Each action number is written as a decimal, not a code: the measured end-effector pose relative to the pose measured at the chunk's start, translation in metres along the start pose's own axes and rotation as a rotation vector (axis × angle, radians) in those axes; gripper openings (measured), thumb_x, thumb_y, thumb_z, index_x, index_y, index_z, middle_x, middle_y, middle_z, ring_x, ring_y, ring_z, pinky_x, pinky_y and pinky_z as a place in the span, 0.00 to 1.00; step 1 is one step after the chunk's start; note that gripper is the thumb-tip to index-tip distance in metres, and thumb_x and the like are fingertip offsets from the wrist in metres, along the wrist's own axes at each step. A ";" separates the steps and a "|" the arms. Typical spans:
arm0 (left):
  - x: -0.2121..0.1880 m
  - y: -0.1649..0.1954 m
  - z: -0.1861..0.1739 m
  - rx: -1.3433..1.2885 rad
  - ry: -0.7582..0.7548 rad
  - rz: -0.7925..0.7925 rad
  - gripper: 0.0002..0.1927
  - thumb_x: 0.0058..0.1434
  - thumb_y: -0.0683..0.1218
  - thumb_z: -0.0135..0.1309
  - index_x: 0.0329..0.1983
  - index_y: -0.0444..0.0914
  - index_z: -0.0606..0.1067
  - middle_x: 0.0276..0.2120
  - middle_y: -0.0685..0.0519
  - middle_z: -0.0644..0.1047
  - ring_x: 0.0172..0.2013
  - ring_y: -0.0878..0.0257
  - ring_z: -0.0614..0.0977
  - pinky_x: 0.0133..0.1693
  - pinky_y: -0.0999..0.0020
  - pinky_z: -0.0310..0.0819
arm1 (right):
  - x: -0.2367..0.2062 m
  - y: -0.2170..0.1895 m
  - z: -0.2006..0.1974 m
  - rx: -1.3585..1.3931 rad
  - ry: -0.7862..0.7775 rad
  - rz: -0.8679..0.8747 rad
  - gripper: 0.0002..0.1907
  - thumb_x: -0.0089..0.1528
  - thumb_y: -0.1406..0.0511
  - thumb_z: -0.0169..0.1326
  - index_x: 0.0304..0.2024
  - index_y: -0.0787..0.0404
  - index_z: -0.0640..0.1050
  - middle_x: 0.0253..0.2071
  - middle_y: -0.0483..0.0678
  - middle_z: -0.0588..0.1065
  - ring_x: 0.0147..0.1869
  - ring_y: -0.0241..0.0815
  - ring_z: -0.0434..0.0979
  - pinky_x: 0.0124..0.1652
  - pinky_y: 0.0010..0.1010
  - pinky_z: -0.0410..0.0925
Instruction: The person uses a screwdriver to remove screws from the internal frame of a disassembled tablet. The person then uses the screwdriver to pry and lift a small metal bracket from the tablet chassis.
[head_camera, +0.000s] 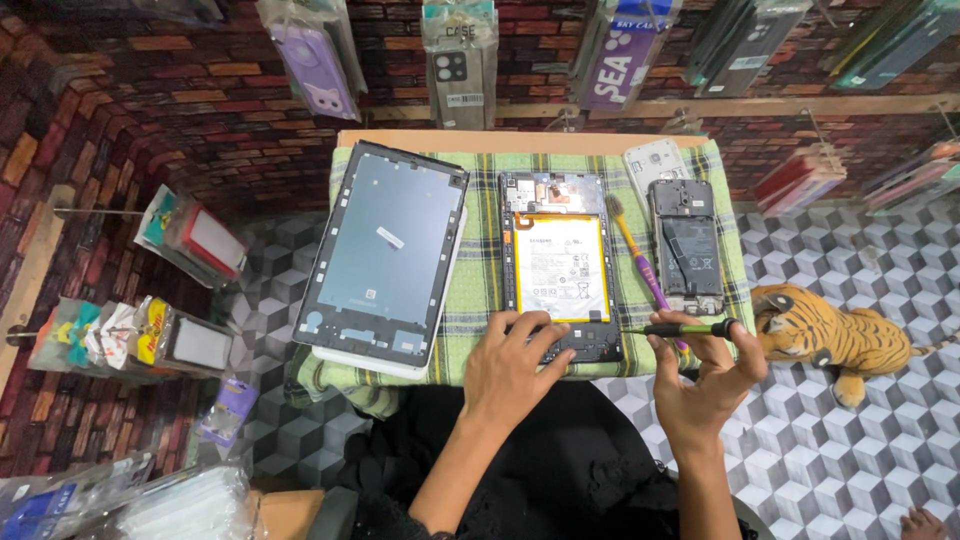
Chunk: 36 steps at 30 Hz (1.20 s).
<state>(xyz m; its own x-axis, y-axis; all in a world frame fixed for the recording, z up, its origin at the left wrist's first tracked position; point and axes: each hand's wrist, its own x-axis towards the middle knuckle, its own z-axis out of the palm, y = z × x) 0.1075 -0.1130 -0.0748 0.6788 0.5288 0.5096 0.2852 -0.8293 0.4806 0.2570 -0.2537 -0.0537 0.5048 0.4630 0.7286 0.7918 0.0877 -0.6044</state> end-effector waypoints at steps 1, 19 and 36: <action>0.000 0.000 -0.001 -0.002 -0.009 -0.009 0.14 0.57 0.56 0.65 0.43 0.48 0.84 0.44 0.64 0.79 0.47 0.62 0.76 0.34 0.69 0.78 | 0.000 0.000 0.000 -0.002 -0.001 0.002 0.43 0.61 0.86 0.55 0.64 0.51 0.49 0.49 0.62 0.76 0.52 0.53 0.83 0.53 0.38 0.77; 0.002 0.003 0.000 -0.035 0.026 -0.051 0.12 0.55 0.56 0.66 0.41 0.49 0.84 0.42 0.66 0.79 0.46 0.64 0.76 0.33 0.70 0.78 | 0.000 0.002 0.001 -0.064 -0.034 -0.033 0.41 0.61 0.84 0.57 0.64 0.54 0.50 0.50 0.63 0.77 0.51 0.53 0.84 0.52 0.37 0.77; 0.003 0.004 0.000 -0.058 0.016 -0.076 0.13 0.54 0.55 0.66 0.41 0.49 0.84 0.43 0.66 0.79 0.46 0.64 0.76 0.36 0.69 0.78 | 0.011 0.017 -0.004 -0.115 -0.113 -0.085 0.37 0.61 0.81 0.59 0.64 0.56 0.55 0.48 0.59 0.78 0.51 0.47 0.83 0.47 0.33 0.75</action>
<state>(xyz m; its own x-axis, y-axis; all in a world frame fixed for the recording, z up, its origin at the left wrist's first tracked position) 0.1105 -0.1146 -0.0713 0.6458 0.5928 0.4812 0.2951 -0.7750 0.5588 0.2772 -0.2506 -0.0545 0.3972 0.5552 0.7307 0.8677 0.0322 -0.4961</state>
